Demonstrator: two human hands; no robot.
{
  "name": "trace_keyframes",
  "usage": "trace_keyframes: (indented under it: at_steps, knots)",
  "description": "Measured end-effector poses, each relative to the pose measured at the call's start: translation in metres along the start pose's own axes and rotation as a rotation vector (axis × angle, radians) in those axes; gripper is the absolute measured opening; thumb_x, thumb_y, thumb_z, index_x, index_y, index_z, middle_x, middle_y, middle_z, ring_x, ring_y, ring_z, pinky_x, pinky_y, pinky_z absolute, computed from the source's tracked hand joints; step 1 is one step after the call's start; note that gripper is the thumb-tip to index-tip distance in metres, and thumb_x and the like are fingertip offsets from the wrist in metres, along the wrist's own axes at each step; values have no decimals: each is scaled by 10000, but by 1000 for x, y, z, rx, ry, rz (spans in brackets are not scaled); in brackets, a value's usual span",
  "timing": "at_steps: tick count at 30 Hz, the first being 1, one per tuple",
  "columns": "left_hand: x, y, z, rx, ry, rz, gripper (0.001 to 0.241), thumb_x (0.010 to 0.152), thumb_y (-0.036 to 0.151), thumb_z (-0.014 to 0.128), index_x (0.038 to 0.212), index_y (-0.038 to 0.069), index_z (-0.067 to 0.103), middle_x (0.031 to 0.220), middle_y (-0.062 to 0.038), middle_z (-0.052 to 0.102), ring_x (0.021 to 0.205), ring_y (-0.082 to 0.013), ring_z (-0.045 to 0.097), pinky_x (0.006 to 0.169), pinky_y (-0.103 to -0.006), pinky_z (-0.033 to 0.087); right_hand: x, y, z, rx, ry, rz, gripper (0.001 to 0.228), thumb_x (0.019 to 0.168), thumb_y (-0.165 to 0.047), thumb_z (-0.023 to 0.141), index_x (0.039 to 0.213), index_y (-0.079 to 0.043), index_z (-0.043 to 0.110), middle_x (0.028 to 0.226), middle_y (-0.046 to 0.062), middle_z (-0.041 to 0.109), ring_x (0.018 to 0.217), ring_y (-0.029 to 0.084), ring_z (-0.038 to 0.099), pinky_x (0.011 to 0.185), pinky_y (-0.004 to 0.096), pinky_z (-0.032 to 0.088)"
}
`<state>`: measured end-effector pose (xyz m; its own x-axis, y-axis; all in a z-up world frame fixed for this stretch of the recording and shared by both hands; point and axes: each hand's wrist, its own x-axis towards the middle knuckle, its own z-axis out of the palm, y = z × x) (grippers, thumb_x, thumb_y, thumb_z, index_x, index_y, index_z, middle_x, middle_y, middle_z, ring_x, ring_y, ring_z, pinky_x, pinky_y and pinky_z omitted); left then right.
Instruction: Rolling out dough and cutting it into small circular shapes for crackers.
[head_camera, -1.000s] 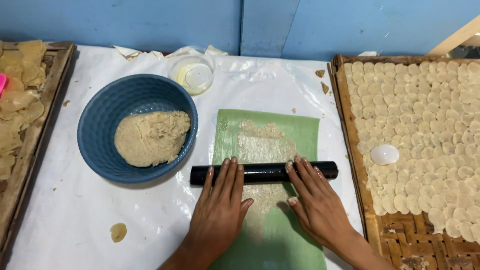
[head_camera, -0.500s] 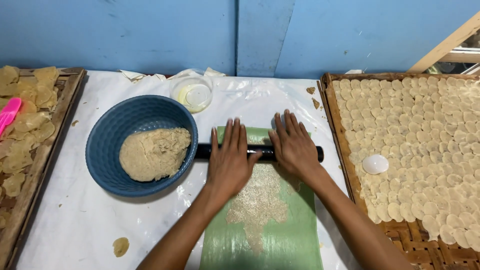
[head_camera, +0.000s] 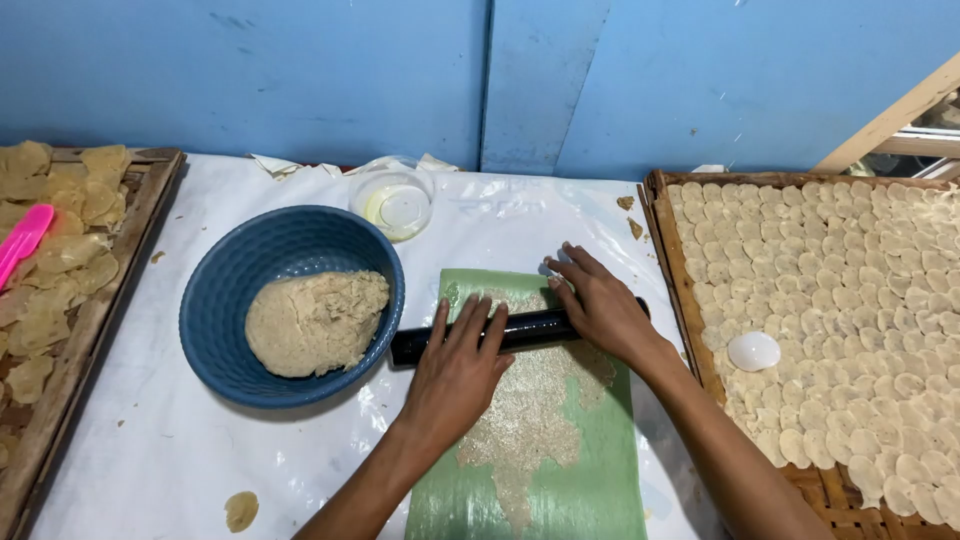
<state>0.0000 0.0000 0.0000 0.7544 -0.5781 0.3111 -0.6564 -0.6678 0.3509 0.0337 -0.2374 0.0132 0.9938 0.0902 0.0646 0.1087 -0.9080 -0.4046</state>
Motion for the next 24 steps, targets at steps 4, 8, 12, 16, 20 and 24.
trace_keyframes:
  at_steps: [4, 8, 12, 16, 20, 24]
  knots:
    - [-21, 3, 4, 0, 100, 50, 393, 923, 116, 672, 1288, -19, 614, 1177, -218, 647, 1188, -356, 627, 1180, -649, 325, 5, -6, 3, -39, -21, -24, 394, 1012, -340, 539, 1261, -82, 700, 1542, 185, 494, 1314, 396, 556, 1043, 535, 511]
    - [-34, 8, -1, -46, 149, 34, 349, 926, 118, 669, 1246, -19, 636, 1168, -196, 646, 1118, -323, 636, 1123, -582, 405, -3, -69, -13, 22, 114, -131, 372, 952, -228, 621, 1244, -10, 694, 1465, 204, 568, 719, 312, 754, 699, 441, 637]
    - [-40, -6, 15, -92, 153, 84, 336, 856, 87, 705, 1170, -35, 710, 980, -179, 652, 961, -318, 612, 1031, -529, 438, 5, -132, -10, 58, 162, -390, 341, 943, -205, 655, 1230, -26, 701, 1357, 201, 633, 1091, 332, 674, 890, 418, 617]
    - [-38, -9, 10, -145, 172, 141, 340, 878, 51, 676, 1203, -36, 724, 1093, -181, 729, 914, -311, 653, 872, -440, 521, 30, -180, 2, -96, 104, -591, 433, 868, -168, 704, 1247, 40, 683, 1246, 170, 699, 983, 291, 606, 874, 399, 553]
    - [-46, -19, 30, -79, -52, 71, 129, 828, 79, 748, 831, -47, 776, 692, -196, 731, 465, -324, 638, 577, -390, 579, 77, -188, 46, -234, 11, -661, 310, 920, -235, 641, 1140, -40, 739, 1108, 121, 693, 927, 276, 559, 870, 390, 454]
    - [-42, -5, -4, -317, 259, 100, 344, 996, 138, 561, 1305, -12, 583, 1271, -225, 618, 1119, -417, 574, 1006, -537, 426, 107, -186, 92, -484, -43, -571, 221, 825, -176, 656, 874, 10, 764, 1070, 258, 551, 952, 347, 482, 777, 399, 481]
